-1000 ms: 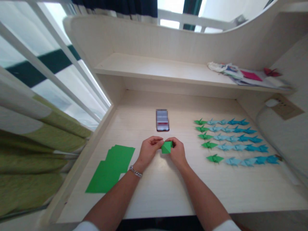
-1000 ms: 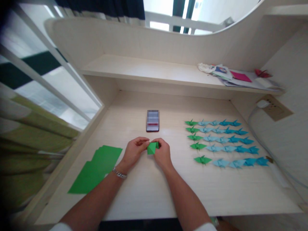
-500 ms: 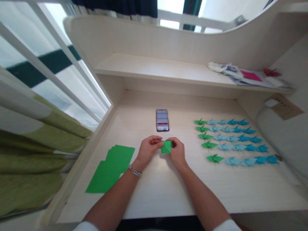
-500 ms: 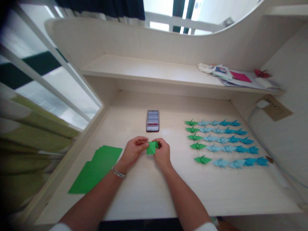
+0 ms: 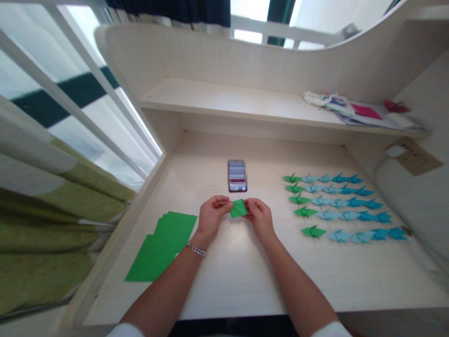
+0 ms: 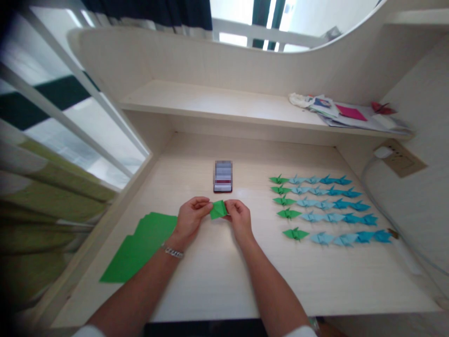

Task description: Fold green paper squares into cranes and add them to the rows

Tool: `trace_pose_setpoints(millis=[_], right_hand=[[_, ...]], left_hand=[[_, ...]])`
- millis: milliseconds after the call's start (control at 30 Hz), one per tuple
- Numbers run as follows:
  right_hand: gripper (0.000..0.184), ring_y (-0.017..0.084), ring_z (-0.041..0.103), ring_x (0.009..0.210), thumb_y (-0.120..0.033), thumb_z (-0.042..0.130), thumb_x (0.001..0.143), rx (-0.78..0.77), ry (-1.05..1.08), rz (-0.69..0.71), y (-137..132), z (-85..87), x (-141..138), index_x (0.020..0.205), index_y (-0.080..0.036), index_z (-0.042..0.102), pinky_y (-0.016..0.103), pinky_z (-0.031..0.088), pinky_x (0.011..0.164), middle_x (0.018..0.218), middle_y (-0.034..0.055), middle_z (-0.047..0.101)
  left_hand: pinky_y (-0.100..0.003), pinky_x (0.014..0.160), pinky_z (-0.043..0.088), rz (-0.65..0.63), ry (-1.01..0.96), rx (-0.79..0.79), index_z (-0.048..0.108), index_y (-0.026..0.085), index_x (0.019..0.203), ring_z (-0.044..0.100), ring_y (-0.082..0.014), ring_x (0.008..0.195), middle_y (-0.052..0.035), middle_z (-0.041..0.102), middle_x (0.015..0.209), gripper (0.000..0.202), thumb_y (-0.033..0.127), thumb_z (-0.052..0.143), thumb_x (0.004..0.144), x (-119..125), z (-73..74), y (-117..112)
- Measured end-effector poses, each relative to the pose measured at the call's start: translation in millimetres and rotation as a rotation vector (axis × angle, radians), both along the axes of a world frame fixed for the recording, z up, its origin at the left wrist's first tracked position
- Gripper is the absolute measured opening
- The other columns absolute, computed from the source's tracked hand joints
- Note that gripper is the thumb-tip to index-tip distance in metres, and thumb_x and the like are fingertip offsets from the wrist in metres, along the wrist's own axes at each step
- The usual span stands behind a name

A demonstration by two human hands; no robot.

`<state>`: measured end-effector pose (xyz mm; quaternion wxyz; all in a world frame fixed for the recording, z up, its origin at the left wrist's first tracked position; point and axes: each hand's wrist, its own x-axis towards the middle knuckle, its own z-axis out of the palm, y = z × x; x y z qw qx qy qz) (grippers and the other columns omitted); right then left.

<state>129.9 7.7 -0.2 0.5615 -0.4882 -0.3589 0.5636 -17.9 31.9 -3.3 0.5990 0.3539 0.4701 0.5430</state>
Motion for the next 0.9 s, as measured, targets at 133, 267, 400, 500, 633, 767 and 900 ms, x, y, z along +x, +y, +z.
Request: trace_pose_setpoints(millis=[133,267,400,500,633,767,900], right_hand=[[0.039,0.017,0.065,0.071,-0.032,0.075,0.061,0.024,-0.032,-0.013,-1,-2.4,-3,0.093,-0.018,0.057,0.03,0.055,0.063,0.081,0.0038,0.068],[0.034,0.016,0.064,0.064,-0.027,0.073,0.063,0.023,-0.029,-0.051,1,-8.0,-3,0.092,-0.018,0.057,0.028,0.054,0.059,0.073,0.0018,0.068],[0.033,0.015,0.064,0.062,-0.025,0.073,0.062,0.045,-0.017,-0.076,1,-9.7,-3,0.091,-0.017,0.058,0.028,0.053,0.06,0.071,0.0007,0.068],[0.033,0.015,0.063,0.062,-0.025,0.074,0.062,0.047,-0.021,-0.095,2,-9.1,-3,0.089,-0.017,0.058,0.027,0.052,0.058,0.071,0.0008,0.068],[0.033,0.015,0.063,0.062,-0.027,0.074,0.063,0.043,-0.025,-0.117,3,-7.7,-1,0.09,-0.017,0.059,0.027,0.052,0.058,0.071,0.0014,0.068],[0.033,0.015,0.064,0.062,-0.026,0.075,0.061,0.04,-0.032,-0.102,3,-8.2,-1,0.089,-0.017,0.059,0.027,0.052,0.059,0.073,0.0018,0.069],[0.035,0.017,0.066,0.067,-0.025,0.076,0.059,0.028,-0.024,-0.092,3,-9.9,-1,0.089,-0.017,0.059,0.03,0.052,0.066,0.074,0.0026,0.07]], left_hand=[[-0.028,0.069,0.05,0.008,0.12,0.049,0.065,0.013,0.082,0.063,-0.015,0.069,-0.0044,0.069,0.076,0.033,0.027,0.081,0.056,1,3.1,-1],[-0.028,0.068,0.051,-0.026,0.12,0.051,0.065,0.013,0.083,0.064,-0.0153,0.067,-0.0043,0.069,0.075,0.035,0.026,0.082,0.054,2,4.6,-3],[-0.03,0.068,0.052,-0.032,-0.027,0.014,0.063,0.012,0.09,0.064,-0.0148,0.065,-0.0037,0.068,0.072,0.039,0.029,0.079,0.059,2,4.3,-3],[-0.034,0.072,0.053,-0.02,-0.116,-0.003,0.061,0.012,0.097,0.066,-0.0166,0.071,-0.0062,0.069,0.077,0.04,0.035,0.074,0.066,2,5.1,-2],[-0.032,0.073,0.053,-0.066,-0.041,0.034,0.062,0.013,0.098,0.065,-0.0164,0.075,-0.0074,0.069,0.083,0.038,0.034,0.073,0.068,0,5.0,-2],[-0.027,0.07,0.052,-0.107,0.11,0.079,0.065,0.013,0.092,0.064,-0.0142,0.071,-0.0051,0.068,0.079,0.037,0.026,0.078,0.061,-2,1.9,-2],[-0.027,0.068,0.052,-0.087,0.065,0.077,0.064,0.013,0.094,0.062,-0.0129,0.066,-0.0022,0.066,0.072,0.036,0.028,0.076,0.064,-2,3.0,-2]])
